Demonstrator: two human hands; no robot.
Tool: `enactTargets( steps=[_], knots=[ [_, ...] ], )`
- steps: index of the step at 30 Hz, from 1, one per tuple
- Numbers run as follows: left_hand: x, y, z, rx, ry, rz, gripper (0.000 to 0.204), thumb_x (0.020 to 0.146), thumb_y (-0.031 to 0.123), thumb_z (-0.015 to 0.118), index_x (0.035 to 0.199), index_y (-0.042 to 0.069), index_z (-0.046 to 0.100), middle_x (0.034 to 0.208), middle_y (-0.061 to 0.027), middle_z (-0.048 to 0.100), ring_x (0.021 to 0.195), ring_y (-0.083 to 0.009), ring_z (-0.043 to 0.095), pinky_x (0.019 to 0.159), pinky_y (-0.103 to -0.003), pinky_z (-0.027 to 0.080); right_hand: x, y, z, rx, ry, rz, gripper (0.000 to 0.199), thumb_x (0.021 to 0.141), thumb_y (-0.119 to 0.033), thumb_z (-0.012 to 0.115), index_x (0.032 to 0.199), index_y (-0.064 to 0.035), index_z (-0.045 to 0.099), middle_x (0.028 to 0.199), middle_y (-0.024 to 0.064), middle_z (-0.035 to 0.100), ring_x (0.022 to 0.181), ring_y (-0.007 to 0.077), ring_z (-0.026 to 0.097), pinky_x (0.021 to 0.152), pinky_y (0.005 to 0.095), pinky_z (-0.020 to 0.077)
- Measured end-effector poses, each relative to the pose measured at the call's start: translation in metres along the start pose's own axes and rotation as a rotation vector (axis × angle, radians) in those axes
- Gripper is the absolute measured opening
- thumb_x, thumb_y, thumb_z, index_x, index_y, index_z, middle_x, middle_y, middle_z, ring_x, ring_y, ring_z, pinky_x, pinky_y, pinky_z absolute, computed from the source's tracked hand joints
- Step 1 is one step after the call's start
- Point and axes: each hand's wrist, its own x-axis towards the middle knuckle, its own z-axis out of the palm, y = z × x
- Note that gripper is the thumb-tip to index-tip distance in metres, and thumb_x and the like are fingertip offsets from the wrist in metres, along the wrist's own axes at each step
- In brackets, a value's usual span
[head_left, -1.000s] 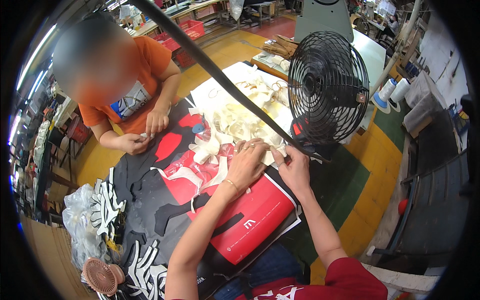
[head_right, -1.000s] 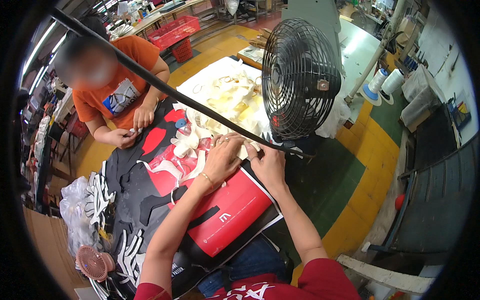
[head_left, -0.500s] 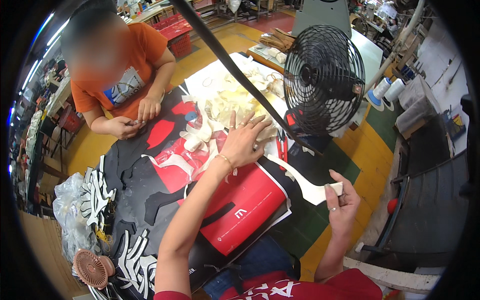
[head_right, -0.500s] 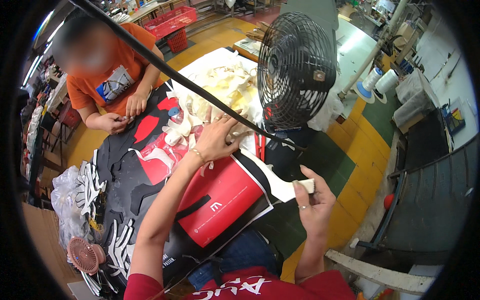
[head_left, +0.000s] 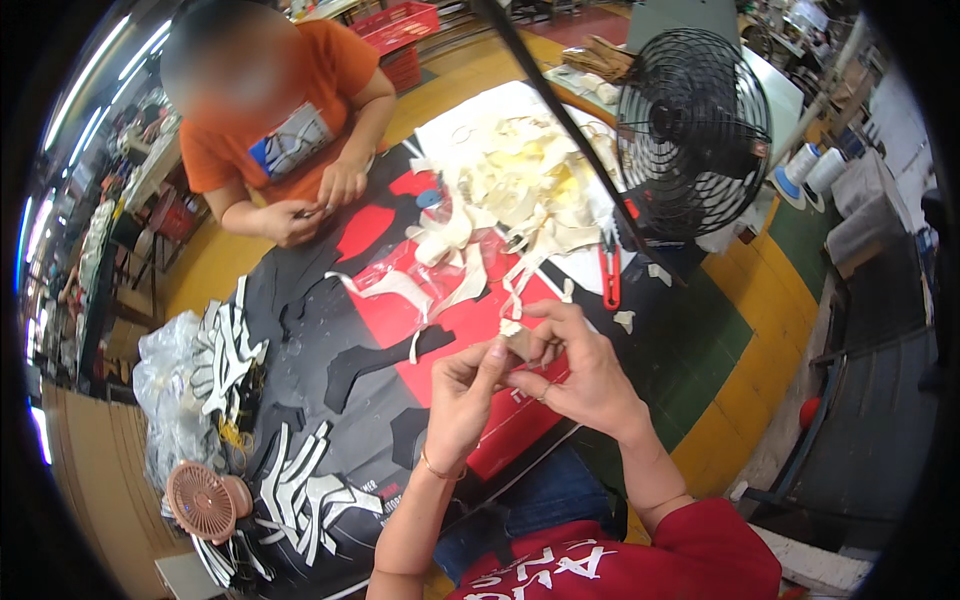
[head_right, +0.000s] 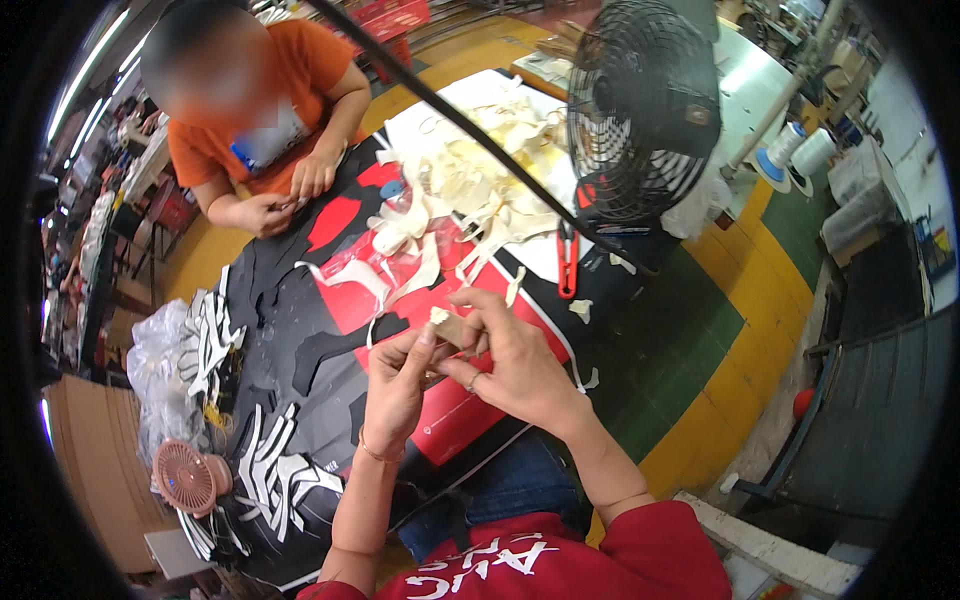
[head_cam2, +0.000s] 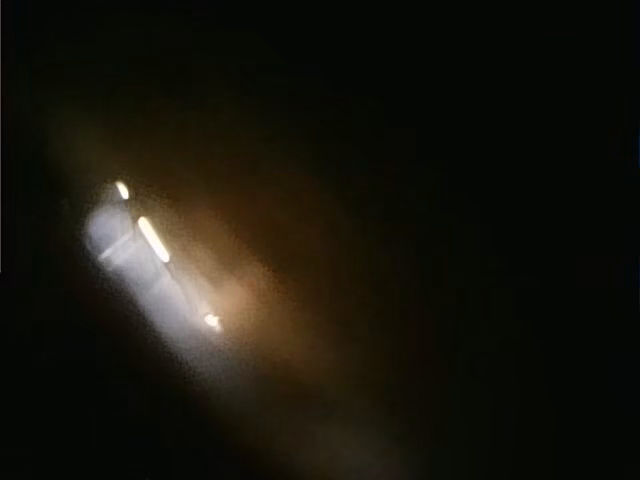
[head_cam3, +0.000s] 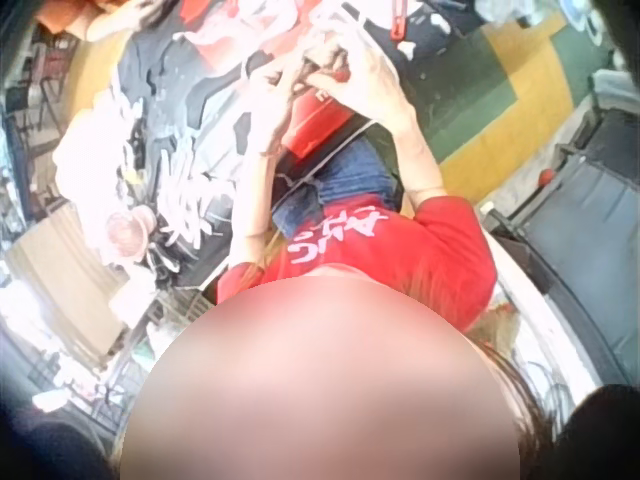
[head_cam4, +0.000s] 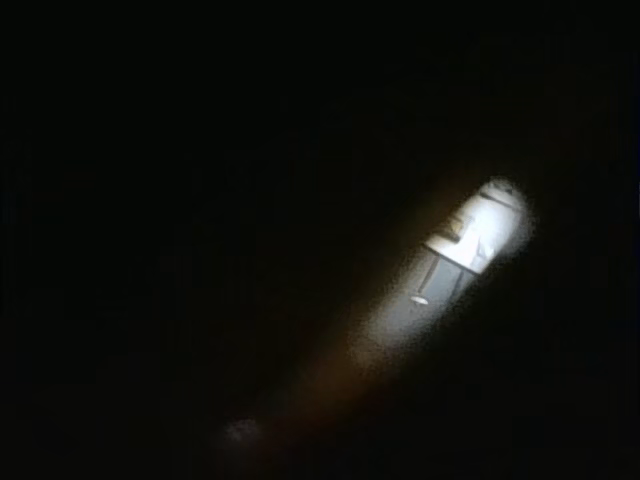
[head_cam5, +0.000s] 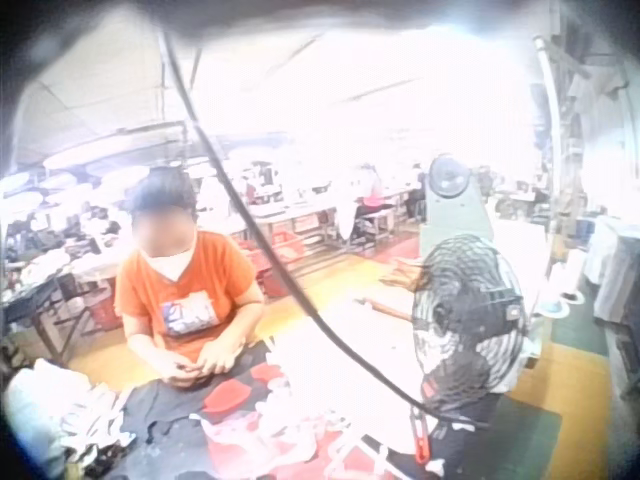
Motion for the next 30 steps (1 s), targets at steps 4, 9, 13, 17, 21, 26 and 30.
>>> enactTargets(
  steps=[4, 9, 13, 17, 21, 26, 30],
  knots=[
    [-0.005, -0.012, -0.004, -0.067, -0.018, 0.062, 0.033, 0.105, 0.022, 0.057, 0.116, -0.005, 0.071, 0.106, -0.0115, 0.074, 0.091, -0.0119, 0.067, 0.084, -0.029, 0.056, -0.006, 0.005, -0.002, 0.098, 0.015, 0.003, 0.035, 0.084, -0.01, 0.082, 0.105, 0.0003, 0.057, 0.089, 0.0058, 0.062, 0.081, 0.0121, 0.062, 0.075, 0.0287, 0.054],
    [-0.008, -0.018, 0.009, 0.054, 0.018, 0.187, 0.029, 0.104, 0.018, 0.059, 0.117, -0.005, 0.071, 0.109, -0.0108, 0.074, 0.094, -0.0105, 0.066, 0.086, -0.028, 0.054, -0.015, 0.011, -0.002, 0.271, 0.027, 0.135, 0.015, 0.093, -0.009, 0.072, 0.096, 0.0024, 0.062, 0.094, 0.0052, 0.062, 0.087, 0.0105, 0.059, 0.079, 0.0255, 0.0502],
    [-0.01, -0.022, 0.016, 0.232, 0.071, 0.254, 0.027, 0.102, 0.015, 0.063, 0.118, -0.004, 0.07, 0.107, -0.0106, 0.074, 0.092, -0.0088, 0.065, 0.082, -0.025, 0.053, -0.016, 0.015, 0.002, 0.299, 0.061, 0.187, 0.013, 0.098, -0.01, 0.067, 0.101, 0.0029, 0.064, 0.095, 0.0043, 0.061, 0.087, 0.0095, 0.058, 0.079, 0.0251, 0.0478],
    [0.001, -0.029, 0.01, 0.059, 0.064, 0.185, 0.03, 0.101, 0.02, 0.064, 0.114, -0.006, 0.071, 0.097, -0.0093, 0.075, 0.086, -0.011, 0.069, 0.076, -0.026, 0.056, -0.011, 0.026, 0.003, 0.24, 0.07, 0.111, 0.016, 0.097, -0.013, 0.064, 0.096, 0.0026, 0.066, 0.091, 0.0061, 0.066, 0.083, 0.0122, 0.063, 0.074, 0.0269, 0.0491],
    [0.033, -0.025, -0.016, -0.028, 0.051, 0.036, 0.039, 0.104, 0.032, 0.058, 0.099, -0.004, 0.071, 0.088, -0.0101, 0.073, 0.076, -0.0141, 0.07, 0.072, -0.029, 0.058, -0.016, 0.041, -0.009, 0.416, 0.141, 0.134, 0.02, 0.097, -0.014, 0.055, 0.095, 0.0034, 0.063, 0.091, 0.0053, 0.063, 0.085, 0.0125, 0.058, 0.079, 0.027, 0.0454],
    [0.123, 0.01, -0.06, -0.054, 0.128, 0.066, 0.039, 0.105, 0.033, 0.054, 0.098, -0.004, 0.062, 0.091, -0.0146, 0.07, 0.073, -0.0192, 0.071, 0.069, -0.031, 0.06, -0.051, 0.056, -0.07, 1.054, 0.59, 0.012, 0.017, 0.085, -0.02, 0.053, 0.078, -0.0065, 0.046, 0.089, 0.0099, 0.055, 0.085, 0.0208, 0.054, 0.082, 0.0365, 0.0466],
    [0.181, 0.029, -0.075, 0.242, 0.081, 0.035, 0.029, 0.103, 0.025, 0.057, 0.116, -0.001, 0.061, 0.09, -0.0123, 0.068, 0.08, -0.0242, 0.071, 0.077, -0.035, 0.059, -0.09, 0.052, -0.124, 1.23, 0.57, -0.181, 0.019, 0.09, -0.017, 0.048, 0.075, -0.01, 0.037, 0.079, 0.0045, 0.037, 0.074, 0.0185, 0.039, 0.072, 0.0357, 0.0383]
  ],
)
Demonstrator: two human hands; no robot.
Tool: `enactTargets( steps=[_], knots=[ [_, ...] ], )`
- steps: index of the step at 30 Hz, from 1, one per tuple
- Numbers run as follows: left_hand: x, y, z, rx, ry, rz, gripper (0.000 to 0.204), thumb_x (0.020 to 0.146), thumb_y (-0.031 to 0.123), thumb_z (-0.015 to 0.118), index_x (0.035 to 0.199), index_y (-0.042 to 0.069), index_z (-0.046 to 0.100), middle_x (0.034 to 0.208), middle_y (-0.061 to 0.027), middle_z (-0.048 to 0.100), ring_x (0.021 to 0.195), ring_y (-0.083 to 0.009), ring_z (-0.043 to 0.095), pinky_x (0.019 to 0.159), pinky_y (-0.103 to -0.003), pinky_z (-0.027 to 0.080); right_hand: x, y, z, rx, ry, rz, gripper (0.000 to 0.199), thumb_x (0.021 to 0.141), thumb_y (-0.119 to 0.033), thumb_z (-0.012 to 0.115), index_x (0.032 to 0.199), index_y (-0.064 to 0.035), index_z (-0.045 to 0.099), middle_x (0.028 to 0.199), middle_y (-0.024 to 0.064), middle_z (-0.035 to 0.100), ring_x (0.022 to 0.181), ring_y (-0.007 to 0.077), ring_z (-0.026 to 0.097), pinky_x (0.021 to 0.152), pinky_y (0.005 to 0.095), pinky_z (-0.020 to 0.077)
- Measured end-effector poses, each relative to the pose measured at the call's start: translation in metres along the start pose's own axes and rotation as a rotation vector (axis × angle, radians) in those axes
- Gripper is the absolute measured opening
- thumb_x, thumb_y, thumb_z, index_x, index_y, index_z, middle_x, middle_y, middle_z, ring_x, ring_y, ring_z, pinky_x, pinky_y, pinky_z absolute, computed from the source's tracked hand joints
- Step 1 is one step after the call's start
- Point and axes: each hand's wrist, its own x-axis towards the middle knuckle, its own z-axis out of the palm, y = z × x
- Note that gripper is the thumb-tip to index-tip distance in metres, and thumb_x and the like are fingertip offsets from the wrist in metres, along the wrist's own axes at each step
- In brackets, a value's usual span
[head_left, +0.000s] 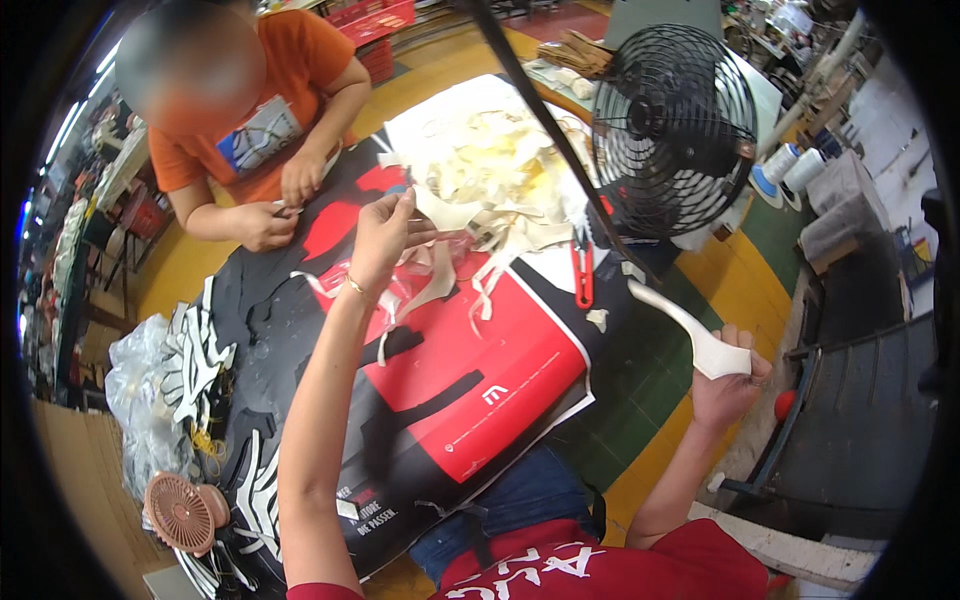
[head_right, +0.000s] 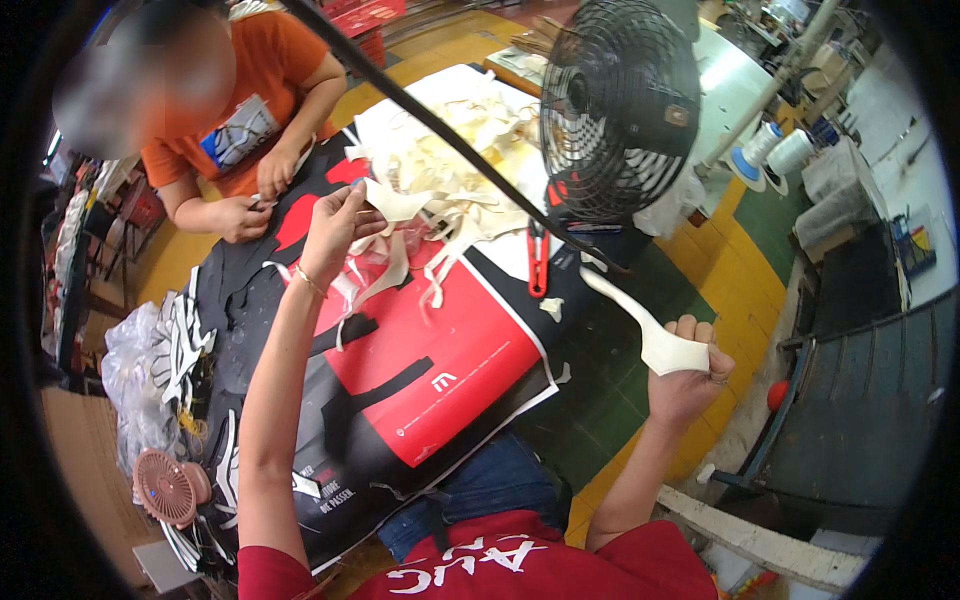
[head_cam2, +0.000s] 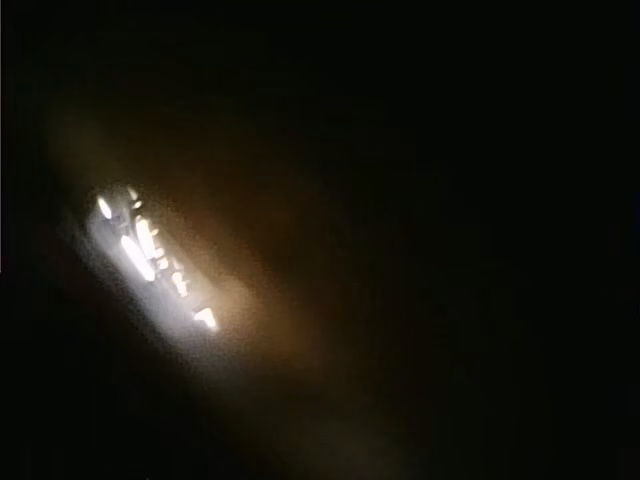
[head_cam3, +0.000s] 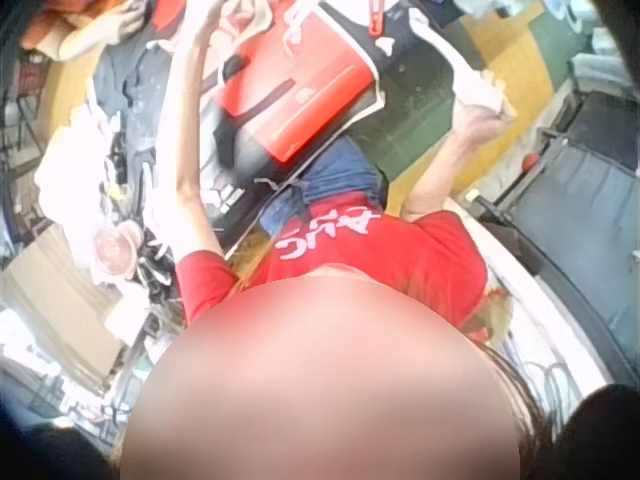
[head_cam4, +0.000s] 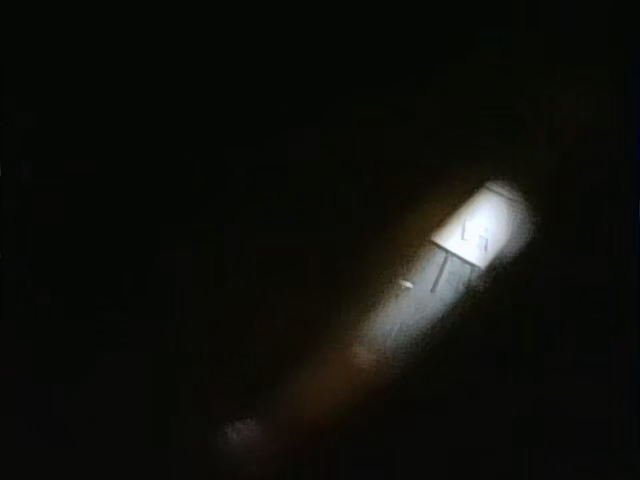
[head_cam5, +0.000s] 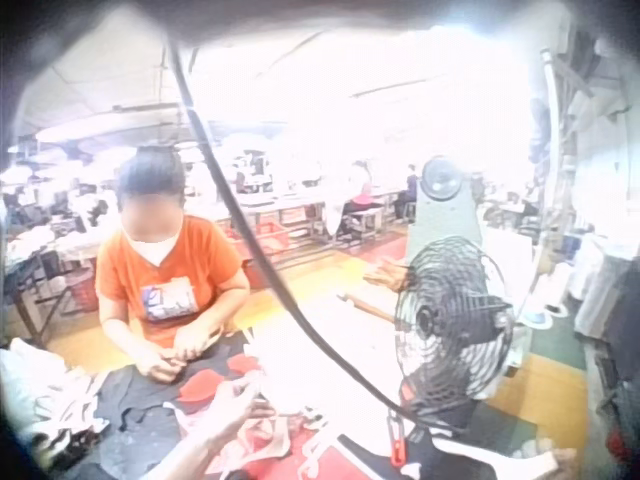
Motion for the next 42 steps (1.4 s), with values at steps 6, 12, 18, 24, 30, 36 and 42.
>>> enactTargets(
  steps=[6, 12, 18, 24, 30, 36, 42],
  knots=[
    [-0.073, 0.007, 0.068, 0.782, 0.238, 0.826, 0.046, 0.086, 0.004, 0.07, 0.13, 0.001, 0.057, 0.122, -0.0232, 0.061, 0.108, -0.0389, 0.06, 0.093, -0.046, 0.048, -0.015, 0.02, 0.017, -0.745, -0.194, 0.159, 0.025, 0.096, -0.017, 0.051, 0.091, 0.0037, 0.063, 0.088, 0.0099, 0.059, 0.074, 0.0156, 0.055, 0.064, 0.0302, 0.0441],
    [-0.207, 0.008, 0.098, 0.309, -0.069, 0.354, 0.022, 0.087, 0.005, 0.074, 0.109, -0.001, 0.074, 0.1, -0.0154, 0.073, 0.096, -0.026, 0.072, 0.084, -0.034, 0.057, 0.005, 0.09, 0.059, -0.881, -0.549, 0.412, 0.021, 0.102, -0.019, 0.061, 0.096, 0.0012, 0.063, 0.086, 0.0062, 0.065, 0.076, 0.0115, 0.058, 0.069, 0.0278, 0.0475],
    [-0.232, -0.012, 0.079, -0.104, 0.159, 0.123, 0.02, 0.094, 0.0, 0.067, 0.113, -0.004, 0.072, 0.111, -0.013, 0.07, 0.102, -0.0181, 0.069, 0.089, -0.03, 0.059, -0.013, 0.132, 0.09, -0.901, -0.471, 0.556, 0.024, 0.102, -0.021, 0.061, 0.096, 0.0023, 0.064, 0.079, 0.0048, 0.067, 0.071, 0.0105, 0.06, 0.066, 0.0262, 0.0483],
    [-0.243, -0.024, 0.061, -0.365, 0.2, 0.022, 0.02, 0.098, 0.004, 0.063, 0.113, -0.008, 0.07, 0.11, -0.0146, 0.07, 0.097, -0.018, 0.069, 0.089, -0.03, 0.06, -0.023, 0.146, 0.102, -1.003, -0.532, 0.503, 0.023, 0.104, -0.02, 0.059, 0.1, 0.0023, 0.063, 0.077, 0.0, 0.06, 0.069, 0.0069, 0.055, 0.063, 0.0226, 0.0437],
    [-0.243, -0.035, 0.041, -0.565, 0.197, -0.1, 0.025, 0.104, 0.015, 0.055, 0.113, -0.006, 0.067, 0.107, -0.0121, 0.072, 0.095, -0.0176, 0.07, 0.087, -0.032, 0.06, -0.029, 0.147, 0.104, -0.889, -0.514, 0.562, 0.02, 0.104, -0.014, 0.055, 0.1, 0.0033, 0.062, 0.085, 0.0039, 0.062, 0.077, 0.0087, 0.058, 0.07, 0.0245, 0.0459],
    [-0.248, -0.055, 0.009, -0.764, 0.328, -0.031, 0.026, 0.108, 0.019, 0.045, 0.116, -0.001, 0.06, 0.111, -0.0152, 0.07, 0.099, -0.0234, 0.071, 0.085, -0.034, 0.059, -0.017, 0.126, 0.086, -0.554, -0.288, 0.556, 0.023, 0.089, -0.019, 0.052, 0.088, 0.0035, 0.058, 0.091, 0.0112, 0.06, 0.084, 0.0157, 0.057, 0.077, 0.0302, 0.0461],
    [-0.285, -0.079, -0.066, -0.956, 0.548, 0.175, 0.025, 0.103, 0.023, 0.05, 0.108, 0.002, 0.062, 0.109, -0.0177, 0.067, 0.106, -0.0327, 0.067, 0.095, -0.042, 0.055, 0.006, 0.088, 0.065, -0.06, -0.138, 0.446, 0.031, 0.094, -0.028, 0.051, 0.071, -0.0109, 0.039, 0.077, 0.0074, 0.047, 0.068, 0.0188, 0.041, 0.066, 0.0334, 0.0371]
  ],
)
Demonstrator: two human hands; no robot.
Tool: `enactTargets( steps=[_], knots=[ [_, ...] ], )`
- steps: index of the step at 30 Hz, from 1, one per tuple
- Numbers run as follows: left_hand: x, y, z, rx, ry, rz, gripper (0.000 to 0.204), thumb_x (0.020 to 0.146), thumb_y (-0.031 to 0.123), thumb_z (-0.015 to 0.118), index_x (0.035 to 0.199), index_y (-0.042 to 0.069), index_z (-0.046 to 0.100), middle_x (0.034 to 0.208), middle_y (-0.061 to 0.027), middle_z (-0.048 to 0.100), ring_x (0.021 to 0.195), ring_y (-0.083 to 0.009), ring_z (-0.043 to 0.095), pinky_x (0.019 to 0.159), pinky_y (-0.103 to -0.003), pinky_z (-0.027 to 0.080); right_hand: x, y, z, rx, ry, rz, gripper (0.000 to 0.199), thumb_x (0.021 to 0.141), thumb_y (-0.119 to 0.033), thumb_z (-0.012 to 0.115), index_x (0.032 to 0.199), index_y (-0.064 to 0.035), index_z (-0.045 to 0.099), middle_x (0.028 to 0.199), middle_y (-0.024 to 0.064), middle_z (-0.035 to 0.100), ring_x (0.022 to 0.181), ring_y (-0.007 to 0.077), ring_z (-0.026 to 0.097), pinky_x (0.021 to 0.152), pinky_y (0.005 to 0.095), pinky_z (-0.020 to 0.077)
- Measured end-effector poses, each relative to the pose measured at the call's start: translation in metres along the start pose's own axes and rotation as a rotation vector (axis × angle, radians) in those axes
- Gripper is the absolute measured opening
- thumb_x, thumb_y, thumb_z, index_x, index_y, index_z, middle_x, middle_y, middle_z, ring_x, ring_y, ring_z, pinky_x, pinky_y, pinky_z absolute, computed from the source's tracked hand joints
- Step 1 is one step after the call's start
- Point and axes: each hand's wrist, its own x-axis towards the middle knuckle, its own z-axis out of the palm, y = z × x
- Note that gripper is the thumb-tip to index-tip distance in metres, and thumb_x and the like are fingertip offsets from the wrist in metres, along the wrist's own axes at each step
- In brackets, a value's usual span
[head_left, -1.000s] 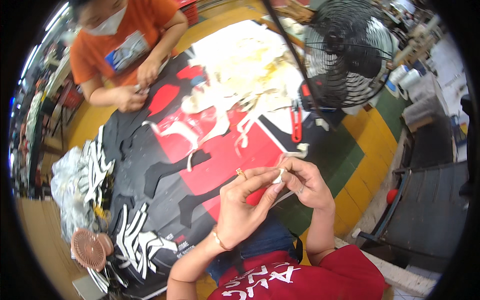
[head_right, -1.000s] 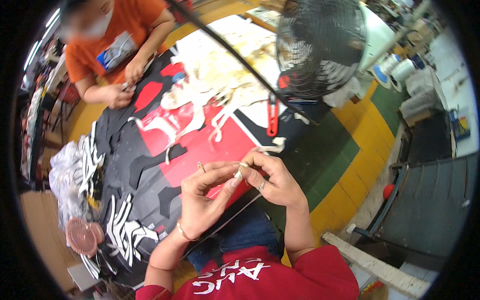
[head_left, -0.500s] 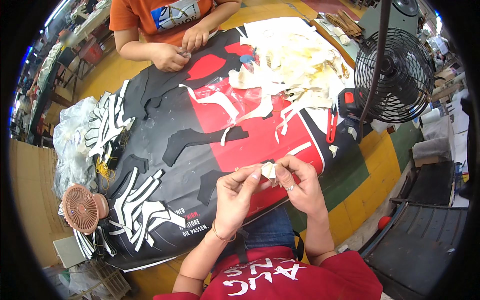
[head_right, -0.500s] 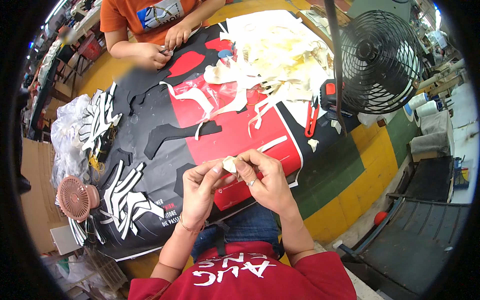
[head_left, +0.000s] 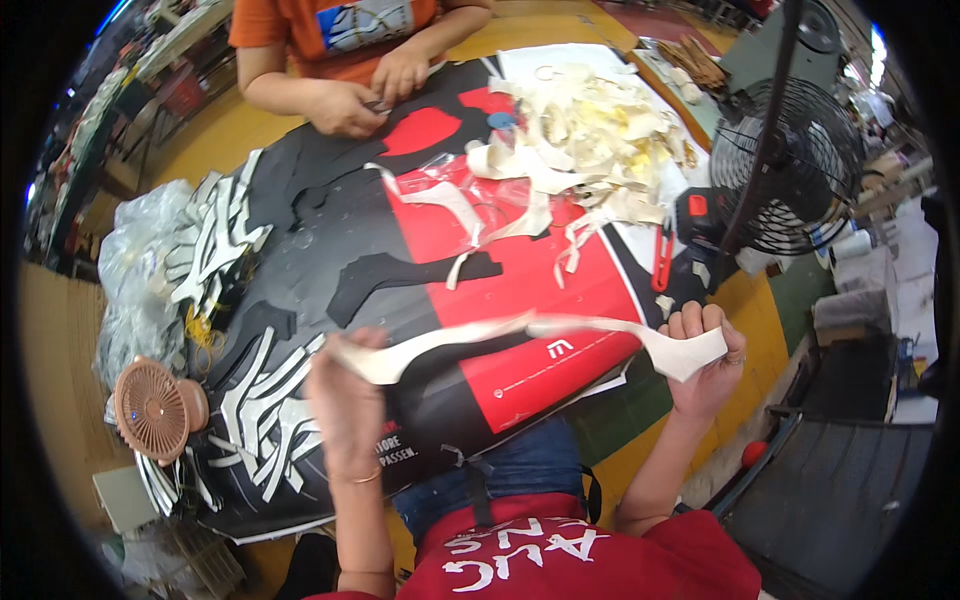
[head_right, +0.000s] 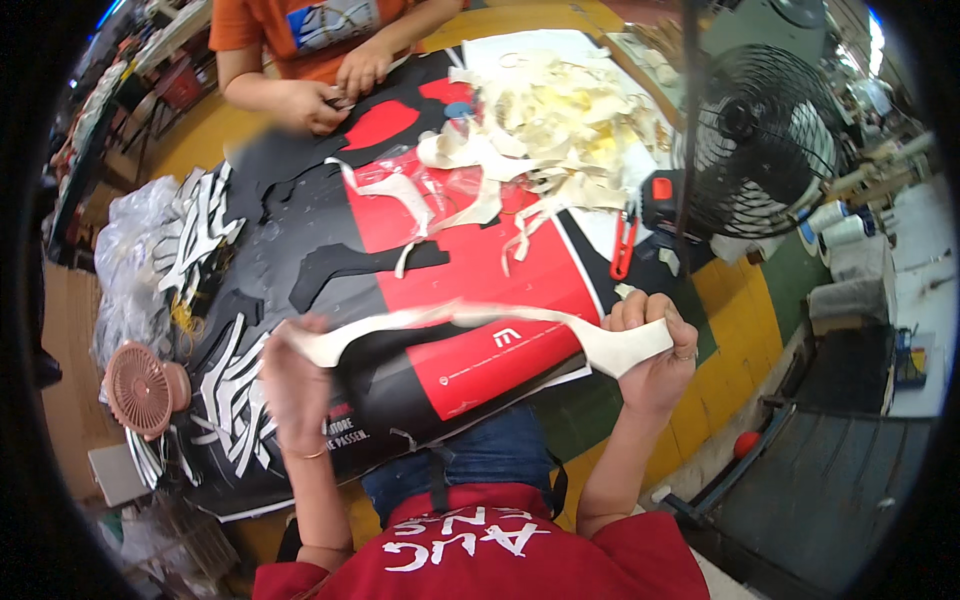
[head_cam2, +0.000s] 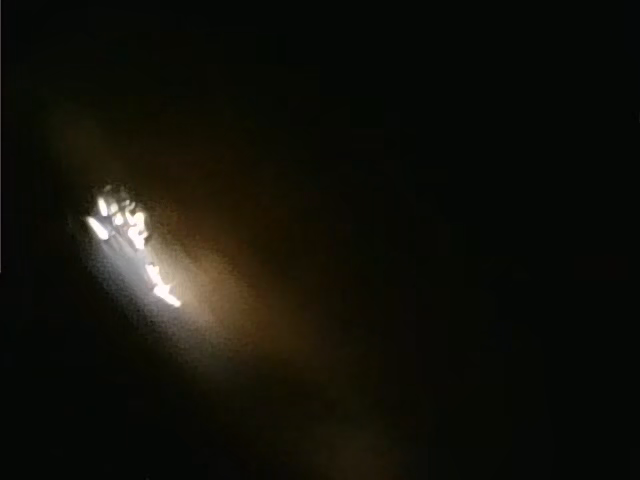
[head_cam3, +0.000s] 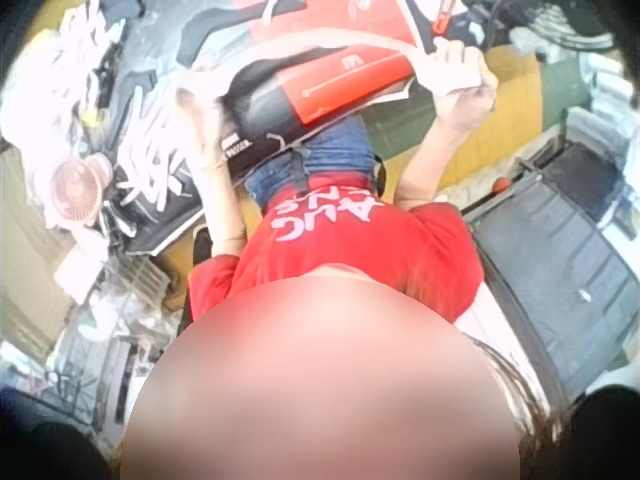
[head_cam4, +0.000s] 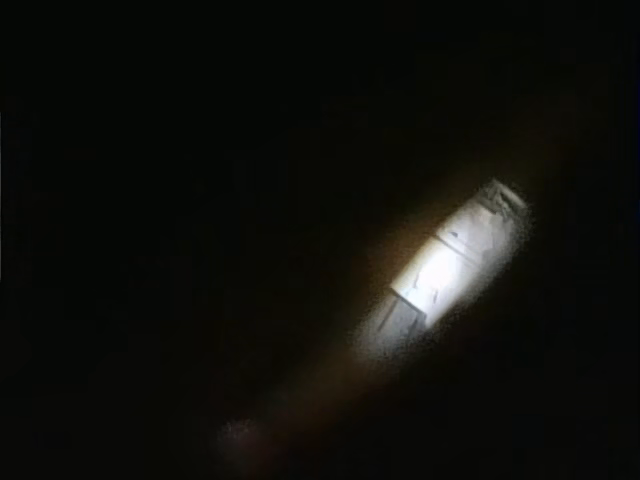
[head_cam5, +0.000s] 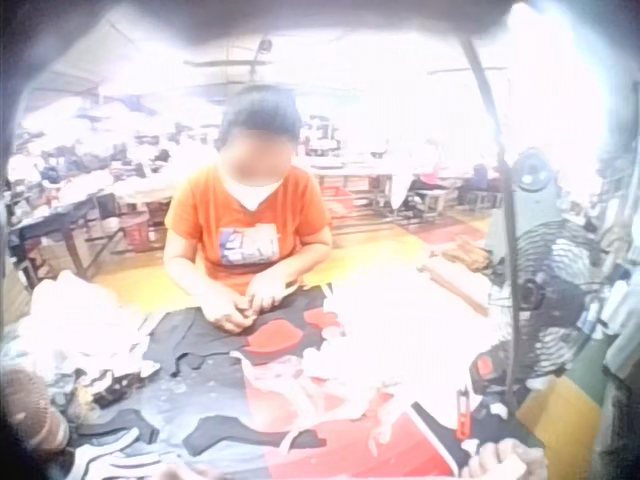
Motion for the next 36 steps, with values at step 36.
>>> enactTargets(
  steps=[36],
  knots=[
    [-0.055, -0.027, 0.078, 1.15, -0.253, 0.292, 0.023, 0.09, -0.001, 0.067, 0.112, 0.0, 0.075, 0.092, -0.0076, 0.067, 0.078, -0.0103, 0.059, 0.07, -0.024, 0.047, -0.009, 0.09, 0.095, -1.171, -0.339, 0.278, 0.016, 0.095, -0.006, 0.065, 0.105, 0.0056, 0.068, 0.088, 0.0064, 0.068, 0.074, 0.0093, 0.06, 0.068, 0.0252, 0.0491]
  ],
)
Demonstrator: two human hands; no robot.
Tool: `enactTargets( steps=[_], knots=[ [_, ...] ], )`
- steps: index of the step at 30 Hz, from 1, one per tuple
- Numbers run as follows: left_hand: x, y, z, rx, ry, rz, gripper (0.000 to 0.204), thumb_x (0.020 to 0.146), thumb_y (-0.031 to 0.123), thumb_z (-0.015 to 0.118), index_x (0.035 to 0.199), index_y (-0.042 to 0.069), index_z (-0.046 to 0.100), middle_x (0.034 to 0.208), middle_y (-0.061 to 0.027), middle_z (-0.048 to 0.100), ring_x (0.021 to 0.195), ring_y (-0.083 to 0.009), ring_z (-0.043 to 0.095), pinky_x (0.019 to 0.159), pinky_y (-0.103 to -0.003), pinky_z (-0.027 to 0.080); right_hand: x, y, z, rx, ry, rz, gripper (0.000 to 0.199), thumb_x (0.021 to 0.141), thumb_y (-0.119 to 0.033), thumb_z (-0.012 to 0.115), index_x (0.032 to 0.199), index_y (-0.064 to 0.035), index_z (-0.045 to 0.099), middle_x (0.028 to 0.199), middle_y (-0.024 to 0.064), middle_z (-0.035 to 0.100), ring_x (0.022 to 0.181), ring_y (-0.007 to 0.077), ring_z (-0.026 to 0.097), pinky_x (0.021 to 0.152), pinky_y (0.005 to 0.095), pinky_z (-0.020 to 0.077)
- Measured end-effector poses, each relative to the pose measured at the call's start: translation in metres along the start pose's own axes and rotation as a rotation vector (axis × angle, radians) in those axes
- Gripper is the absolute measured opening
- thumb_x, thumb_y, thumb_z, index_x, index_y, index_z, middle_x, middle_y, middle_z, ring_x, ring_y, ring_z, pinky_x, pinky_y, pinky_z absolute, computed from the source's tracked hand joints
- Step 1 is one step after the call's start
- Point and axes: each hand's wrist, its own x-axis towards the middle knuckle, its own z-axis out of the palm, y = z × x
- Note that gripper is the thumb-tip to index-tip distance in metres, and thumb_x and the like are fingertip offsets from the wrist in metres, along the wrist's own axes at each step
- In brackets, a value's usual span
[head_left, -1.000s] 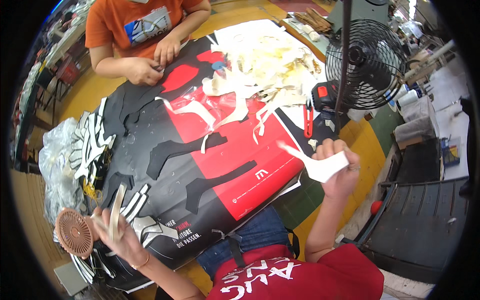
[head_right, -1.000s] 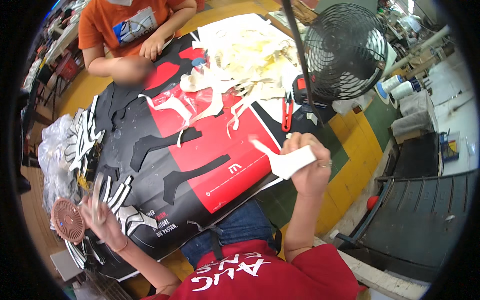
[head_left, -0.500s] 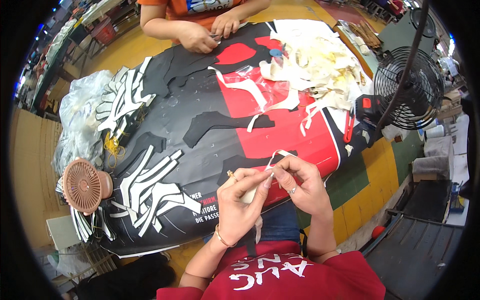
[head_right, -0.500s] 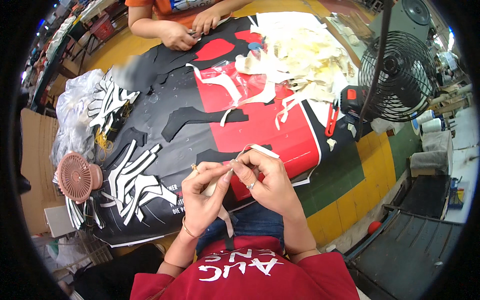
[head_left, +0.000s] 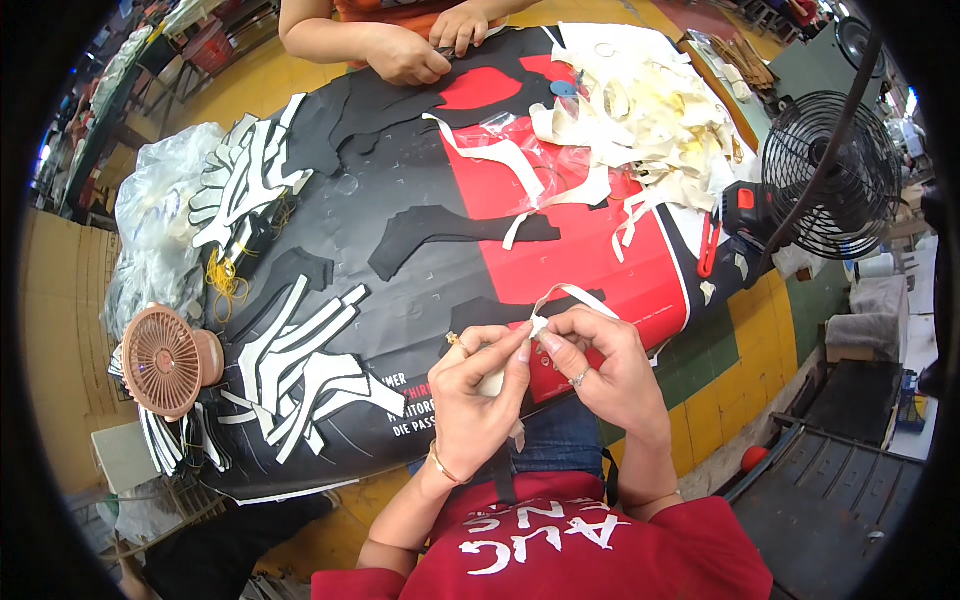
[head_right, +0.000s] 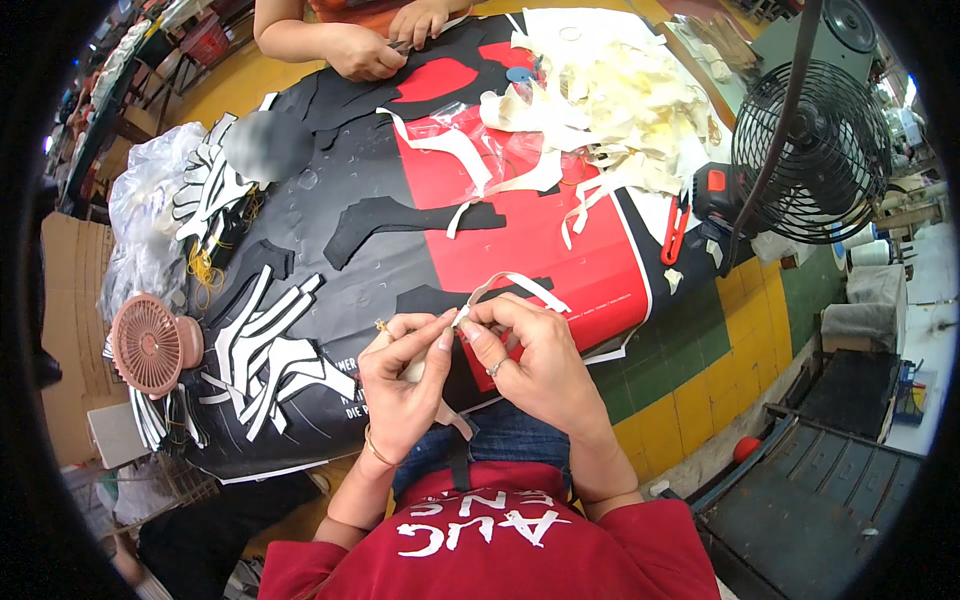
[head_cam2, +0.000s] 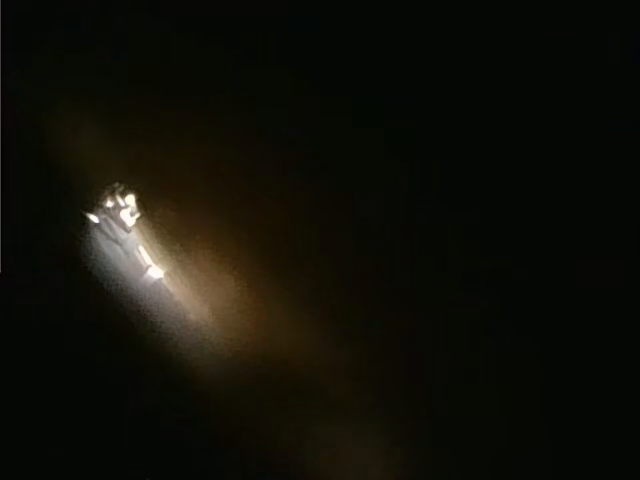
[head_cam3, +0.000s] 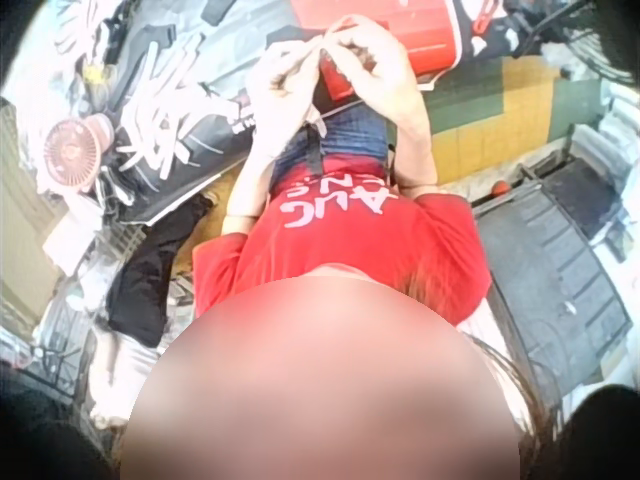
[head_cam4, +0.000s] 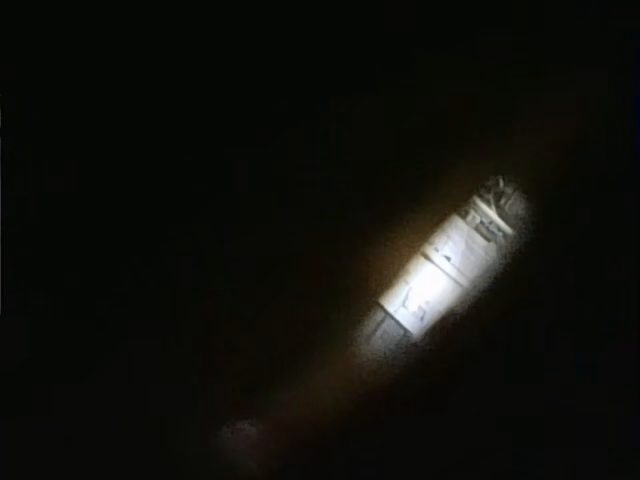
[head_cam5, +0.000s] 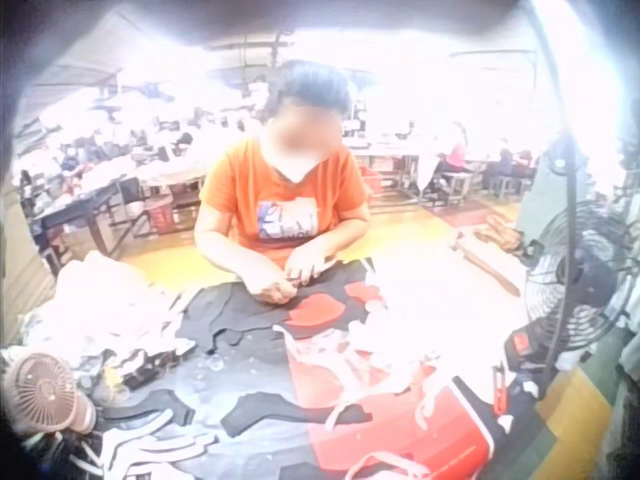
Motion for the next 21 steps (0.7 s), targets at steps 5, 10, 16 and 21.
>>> enactTargets(
  steps=[5, 10, 16, 21],
  knots=[
    [0.0019, -0.0004, 0.0007, 0.004, 0.0, 0.004, 0.023, 0.09, -0.002, 0.068, 0.112, 0.0, 0.075, 0.091, -0.0082, 0.067, 0.077, -0.0108, 0.06, 0.069, -0.024, 0.047, -0.0003, 0.0014, 0.0015, 0.038, 0.014, 0.013, 0.016, 0.096, -0.007, 0.064, 0.105, 0.0055, 0.068, 0.087, 0.0065, 0.069, 0.074, 0.0089, 0.06, 0.068, 0.025, 0.0493],
    [0.0027, -0.0002, 0.0018, 0.012, -0.002, 0.003, 0.022, 0.089, -0.002, 0.068, 0.11, 0.0, 0.076, 0.089, -0.0086, 0.068, 0.077, -0.0116, 0.06, 0.069, -0.024, 0.047, 0.0001, 0.0017, 0.0003, 0.008, 0.017, 0.006, 0.015, 0.095, -0.008, 0.064, 0.104, 0.0043, 0.068, 0.09, 0.0103, 0.069, 0.076, 0.0159, 0.065, 0.067, 0.0286, 0.0525],
    [0.0041, -0.005, 0.0002, 0.055, -0.005, 0.078, 0.023, 0.088, 0.005, 0.07, 0.109, 0.002, 0.076, 0.089, -0.011, 0.069, 0.069, -0.0188, 0.065, 0.065, -0.03, 0.051, 0.0005, 0.0005, -0.0002, -0.021, 0.013, -0.006, 0.015, 0.095, -0.007, 0.065, 0.103, 0.0052, 0.068, 0.089, 0.0106, 0.069, 0.078, 0.0164, 0.066, 0.071, 0.0297, 0.0529],
    [0.0045, -0.0055, -0.0004, 0.081, -0.003, 0.09, 0.022, 0.087, 0.005, 0.07, 0.108, 0.002, 0.076, 0.09, -0.0116, 0.069, 0.07, -0.0194, 0.066, 0.065, -0.031, 0.052, 0.0006, 0.0006, 0.0009, -0.034, 0.013, -0.014, 0.015, 0.094, -0.006, 0.065, 0.103, 0.0059, 0.068, 0.088, 0.0101, 0.07, 0.08, 0.0156, 0.066, 0.073, 0.0293, 0.0523]
  ],
)
